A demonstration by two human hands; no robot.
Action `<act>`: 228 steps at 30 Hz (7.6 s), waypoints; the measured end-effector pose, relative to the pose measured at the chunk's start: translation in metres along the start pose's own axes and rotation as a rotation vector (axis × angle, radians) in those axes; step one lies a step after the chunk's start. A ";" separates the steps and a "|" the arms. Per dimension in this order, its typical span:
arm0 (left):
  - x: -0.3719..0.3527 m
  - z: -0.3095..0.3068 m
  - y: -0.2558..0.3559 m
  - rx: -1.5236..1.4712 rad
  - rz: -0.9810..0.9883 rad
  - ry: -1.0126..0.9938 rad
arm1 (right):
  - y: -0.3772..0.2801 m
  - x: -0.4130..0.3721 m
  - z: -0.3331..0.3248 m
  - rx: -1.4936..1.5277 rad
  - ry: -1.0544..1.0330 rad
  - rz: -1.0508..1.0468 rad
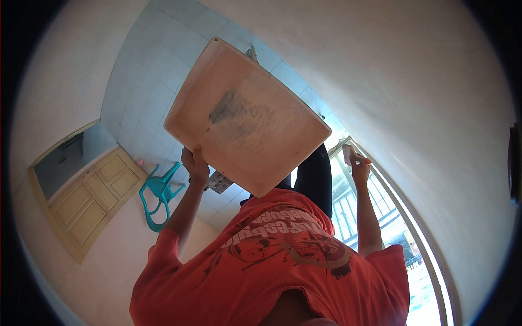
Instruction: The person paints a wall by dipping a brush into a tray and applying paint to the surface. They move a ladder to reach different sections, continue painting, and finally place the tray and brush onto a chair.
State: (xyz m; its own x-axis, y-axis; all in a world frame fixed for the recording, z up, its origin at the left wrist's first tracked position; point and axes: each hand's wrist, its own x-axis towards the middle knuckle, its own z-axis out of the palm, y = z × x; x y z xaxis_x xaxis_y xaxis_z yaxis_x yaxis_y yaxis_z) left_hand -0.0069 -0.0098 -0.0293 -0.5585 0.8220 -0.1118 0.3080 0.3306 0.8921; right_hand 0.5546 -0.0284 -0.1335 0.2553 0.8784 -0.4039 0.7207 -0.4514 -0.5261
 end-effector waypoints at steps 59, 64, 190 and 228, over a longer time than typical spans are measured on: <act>0.010 0.011 0.008 0.229 0.170 0.058 | 0.169 -0.222 0.153 -0.022 0.344 0.710; 0.009 0.010 0.008 0.221 0.171 0.043 | 0.162 -0.188 0.137 0.049 0.394 0.752; 0.000 0.009 0.023 0.244 0.200 0.188 | -0.369 -0.047 0.005 0.347 -0.138 -1.187; -0.009 0.008 0.028 0.239 0.156 0.227 | -0.323 -0.068 -0.189 1.409 -0.552 -0.688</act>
State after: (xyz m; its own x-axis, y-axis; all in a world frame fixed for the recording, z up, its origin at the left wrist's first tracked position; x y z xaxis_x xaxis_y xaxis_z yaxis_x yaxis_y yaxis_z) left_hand 0.0131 -0.0038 -0.0068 -0.6389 0.7562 0.1414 0.5596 0.3306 0.7600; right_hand 0.4265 0.0873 0.2052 -0.3077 0.9414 0.1381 -0.5933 -0.0764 -0.8013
